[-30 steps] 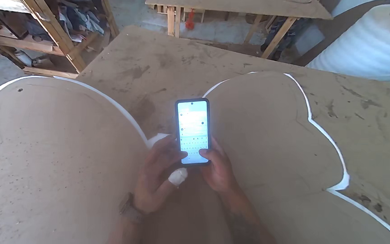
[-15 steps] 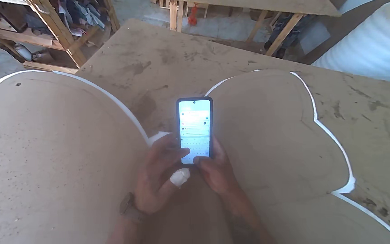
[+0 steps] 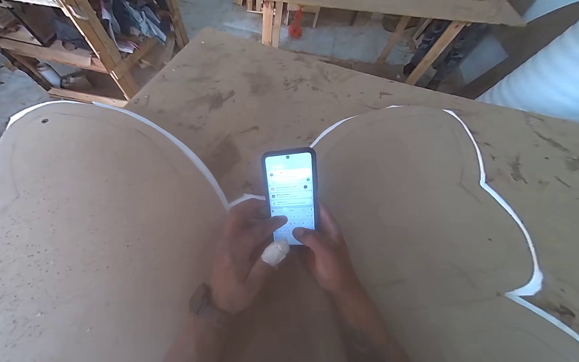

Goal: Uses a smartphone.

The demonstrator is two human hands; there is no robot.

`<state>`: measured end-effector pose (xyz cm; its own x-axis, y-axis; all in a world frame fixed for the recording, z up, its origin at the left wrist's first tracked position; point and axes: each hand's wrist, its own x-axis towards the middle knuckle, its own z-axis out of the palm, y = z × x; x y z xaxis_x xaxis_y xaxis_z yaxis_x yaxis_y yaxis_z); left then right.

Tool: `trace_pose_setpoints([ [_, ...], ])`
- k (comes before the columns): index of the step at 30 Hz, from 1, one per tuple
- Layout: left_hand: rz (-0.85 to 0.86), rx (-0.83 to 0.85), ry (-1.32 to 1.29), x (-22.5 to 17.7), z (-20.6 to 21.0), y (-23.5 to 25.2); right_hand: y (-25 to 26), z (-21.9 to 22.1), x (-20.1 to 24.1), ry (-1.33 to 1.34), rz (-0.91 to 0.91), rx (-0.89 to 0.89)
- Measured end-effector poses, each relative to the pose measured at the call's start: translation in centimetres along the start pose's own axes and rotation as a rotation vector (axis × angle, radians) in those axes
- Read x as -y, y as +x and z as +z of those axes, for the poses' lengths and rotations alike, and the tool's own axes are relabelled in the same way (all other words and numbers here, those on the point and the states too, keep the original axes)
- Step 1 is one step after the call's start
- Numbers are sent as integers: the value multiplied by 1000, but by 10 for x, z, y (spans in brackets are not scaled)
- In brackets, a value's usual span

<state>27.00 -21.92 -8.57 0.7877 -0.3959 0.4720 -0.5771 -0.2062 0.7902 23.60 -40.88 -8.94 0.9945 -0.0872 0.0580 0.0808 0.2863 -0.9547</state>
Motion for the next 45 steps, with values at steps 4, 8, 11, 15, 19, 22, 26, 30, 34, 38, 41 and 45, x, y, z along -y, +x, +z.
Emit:
trace_pose_setpoints([
  [4,-9,5,9,0,0,0,2,-2,-2,39,-9,-1],
  [8,-7,12,-25,0,-1,0,1,-1,-1,13,-1,-31],
  [11,15,14,-87,1,-3,0,0,-5,-2,58,7,10],
  [15,20,13,-129,2,-3,-1,-1,-5,0,37,9,15],
  [19,21,16,-149,3,-4,-2,0,-7,-2,119,14,40],
  [22,5,19,-151,3,-4,-2,1,-8,-3,152,10,55],
  [26,-6,19,-172,3,-5,-1,2,-11,-4,227,-6,115],
  [30,-11,13,-179,4,-5,-2,2,-11,-4,231,11,103],
  [34,-24,7,-153,3,-5,-2,1,-9,-3,224,39,87],
  [38,-29,8,-144,3,-5,-2,1,-8,-2,221,40,97],
  [41,-17,4,-145,3,-4,-1,1,-8,-2,200,44,97],
  [45,-10,-1,-137,5,-3,-1,1,-8,-3,209,50,93],
])
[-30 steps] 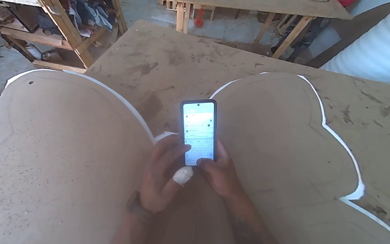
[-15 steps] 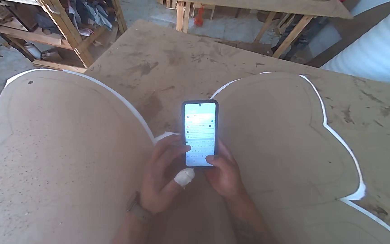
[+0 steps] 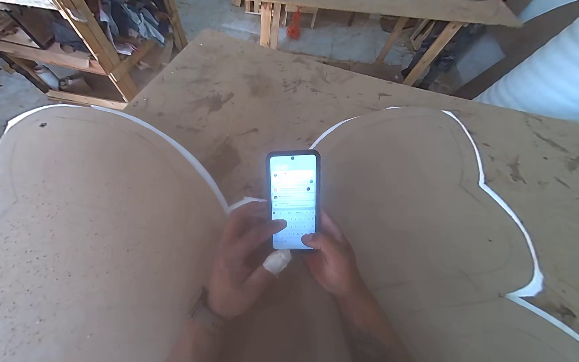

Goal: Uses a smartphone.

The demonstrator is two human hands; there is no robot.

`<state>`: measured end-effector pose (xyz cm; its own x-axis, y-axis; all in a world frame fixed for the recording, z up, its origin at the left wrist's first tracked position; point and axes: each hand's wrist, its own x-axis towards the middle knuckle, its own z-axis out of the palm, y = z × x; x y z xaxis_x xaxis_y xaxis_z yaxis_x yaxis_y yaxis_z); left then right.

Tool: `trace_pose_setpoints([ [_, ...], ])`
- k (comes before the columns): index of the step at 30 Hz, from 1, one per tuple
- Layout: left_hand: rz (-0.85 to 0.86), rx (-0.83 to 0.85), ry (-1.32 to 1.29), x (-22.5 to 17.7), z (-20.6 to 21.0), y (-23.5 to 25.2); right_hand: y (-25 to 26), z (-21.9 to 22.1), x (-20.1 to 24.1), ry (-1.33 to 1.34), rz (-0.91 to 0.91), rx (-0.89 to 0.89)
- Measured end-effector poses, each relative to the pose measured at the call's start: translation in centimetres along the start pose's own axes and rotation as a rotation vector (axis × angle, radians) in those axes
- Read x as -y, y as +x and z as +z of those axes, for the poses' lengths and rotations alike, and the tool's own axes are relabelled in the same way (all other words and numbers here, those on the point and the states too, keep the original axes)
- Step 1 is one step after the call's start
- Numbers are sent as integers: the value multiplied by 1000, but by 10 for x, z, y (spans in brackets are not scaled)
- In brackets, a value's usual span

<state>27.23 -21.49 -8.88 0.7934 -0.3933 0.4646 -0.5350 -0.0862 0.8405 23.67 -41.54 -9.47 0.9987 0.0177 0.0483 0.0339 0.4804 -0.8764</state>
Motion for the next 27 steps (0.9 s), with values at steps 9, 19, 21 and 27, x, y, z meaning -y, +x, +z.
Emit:
trace_pose_setpoints([
  [9,-2,-5,-15,-1,0,0,0,0,0,-2,-3,7],
  [19,-4,-9,24,-1,1,0,1,1,-2,-69,-12,-30],
  [21,-5,-5,32,-1,1,-1,1,1,-1,-73,-11,-30],
  [27,-11,-3,16,-1,2,-1,0,2,-1,-65,-21,-19],
])
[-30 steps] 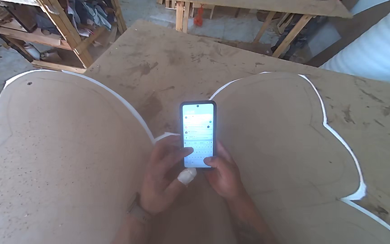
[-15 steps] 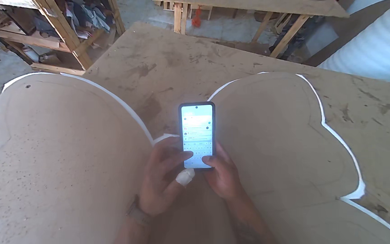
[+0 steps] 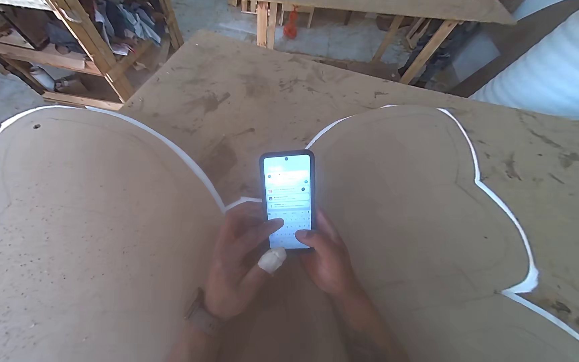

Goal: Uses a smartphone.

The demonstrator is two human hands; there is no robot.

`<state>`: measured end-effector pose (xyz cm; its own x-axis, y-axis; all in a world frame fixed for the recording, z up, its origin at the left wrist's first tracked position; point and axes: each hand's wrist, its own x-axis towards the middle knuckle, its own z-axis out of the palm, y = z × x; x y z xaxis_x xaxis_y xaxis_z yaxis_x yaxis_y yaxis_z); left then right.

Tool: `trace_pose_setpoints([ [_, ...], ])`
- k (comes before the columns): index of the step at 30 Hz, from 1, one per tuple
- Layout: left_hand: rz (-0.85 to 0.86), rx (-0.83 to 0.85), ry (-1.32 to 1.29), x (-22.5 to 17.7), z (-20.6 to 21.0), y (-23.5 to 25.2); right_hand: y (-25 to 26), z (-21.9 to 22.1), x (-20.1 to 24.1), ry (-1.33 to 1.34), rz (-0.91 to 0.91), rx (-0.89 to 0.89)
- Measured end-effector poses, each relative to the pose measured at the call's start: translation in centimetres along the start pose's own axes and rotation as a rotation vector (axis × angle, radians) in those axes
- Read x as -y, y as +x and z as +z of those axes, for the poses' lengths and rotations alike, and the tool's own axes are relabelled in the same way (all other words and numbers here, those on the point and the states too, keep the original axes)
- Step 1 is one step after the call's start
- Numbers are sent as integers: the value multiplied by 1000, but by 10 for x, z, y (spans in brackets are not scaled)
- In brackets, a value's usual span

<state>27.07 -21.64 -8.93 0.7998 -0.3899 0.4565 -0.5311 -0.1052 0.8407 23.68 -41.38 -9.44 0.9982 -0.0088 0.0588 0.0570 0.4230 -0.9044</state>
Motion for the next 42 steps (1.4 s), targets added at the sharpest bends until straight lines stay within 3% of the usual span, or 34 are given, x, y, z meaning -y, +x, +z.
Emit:
trace_pose_setpoints([
  [28,-9,-26,-4,-1,-1,1,1,2,0,34,7,41],
  [42,-15,-21,-10,-1,-2,0,0,5,1,-81,16,-44],
])
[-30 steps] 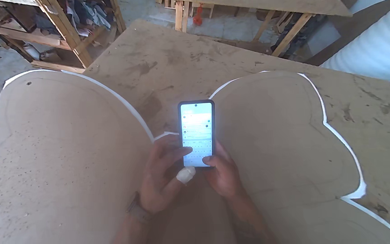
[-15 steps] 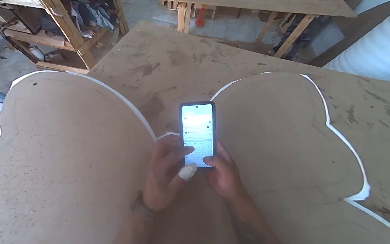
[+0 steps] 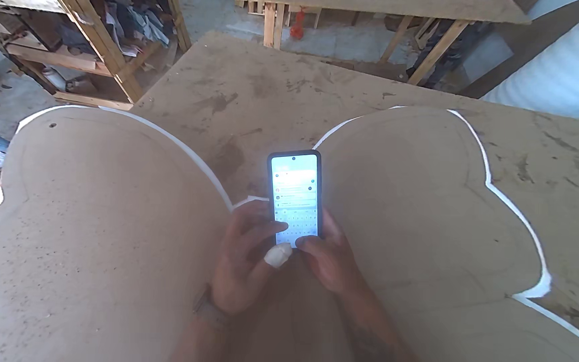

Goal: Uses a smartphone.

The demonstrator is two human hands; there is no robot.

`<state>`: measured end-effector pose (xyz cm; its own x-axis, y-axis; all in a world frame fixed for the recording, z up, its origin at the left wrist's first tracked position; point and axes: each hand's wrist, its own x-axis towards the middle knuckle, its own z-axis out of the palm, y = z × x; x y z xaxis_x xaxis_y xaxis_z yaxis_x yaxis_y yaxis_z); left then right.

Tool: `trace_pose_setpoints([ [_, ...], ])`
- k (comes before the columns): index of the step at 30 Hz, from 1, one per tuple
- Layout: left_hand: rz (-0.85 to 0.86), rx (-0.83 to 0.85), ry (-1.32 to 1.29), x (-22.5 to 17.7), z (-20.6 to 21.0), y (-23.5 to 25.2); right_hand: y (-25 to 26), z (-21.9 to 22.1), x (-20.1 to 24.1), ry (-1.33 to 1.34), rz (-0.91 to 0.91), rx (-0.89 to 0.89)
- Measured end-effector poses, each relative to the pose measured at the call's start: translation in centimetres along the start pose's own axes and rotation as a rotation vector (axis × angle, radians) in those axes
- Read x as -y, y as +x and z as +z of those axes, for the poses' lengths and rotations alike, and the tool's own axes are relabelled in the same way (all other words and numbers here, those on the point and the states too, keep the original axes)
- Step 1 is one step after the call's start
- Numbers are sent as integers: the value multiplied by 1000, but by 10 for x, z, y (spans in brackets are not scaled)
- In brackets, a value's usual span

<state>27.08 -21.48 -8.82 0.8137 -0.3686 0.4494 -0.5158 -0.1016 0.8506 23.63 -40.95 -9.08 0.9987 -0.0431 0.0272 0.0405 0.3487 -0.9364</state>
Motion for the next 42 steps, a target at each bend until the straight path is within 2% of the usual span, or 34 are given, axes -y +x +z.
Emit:
trace_pose_setpoints([
  [12,35,44,-34,1,-1,1,3,-2,-2,65,-25,-43],
  [18,16,10,-65,1,-2,3,4,-8,-2,190,12,96],
  [42,8,-6,-88,-2,-3,1,1,-4,-3,179,-22,85],
])
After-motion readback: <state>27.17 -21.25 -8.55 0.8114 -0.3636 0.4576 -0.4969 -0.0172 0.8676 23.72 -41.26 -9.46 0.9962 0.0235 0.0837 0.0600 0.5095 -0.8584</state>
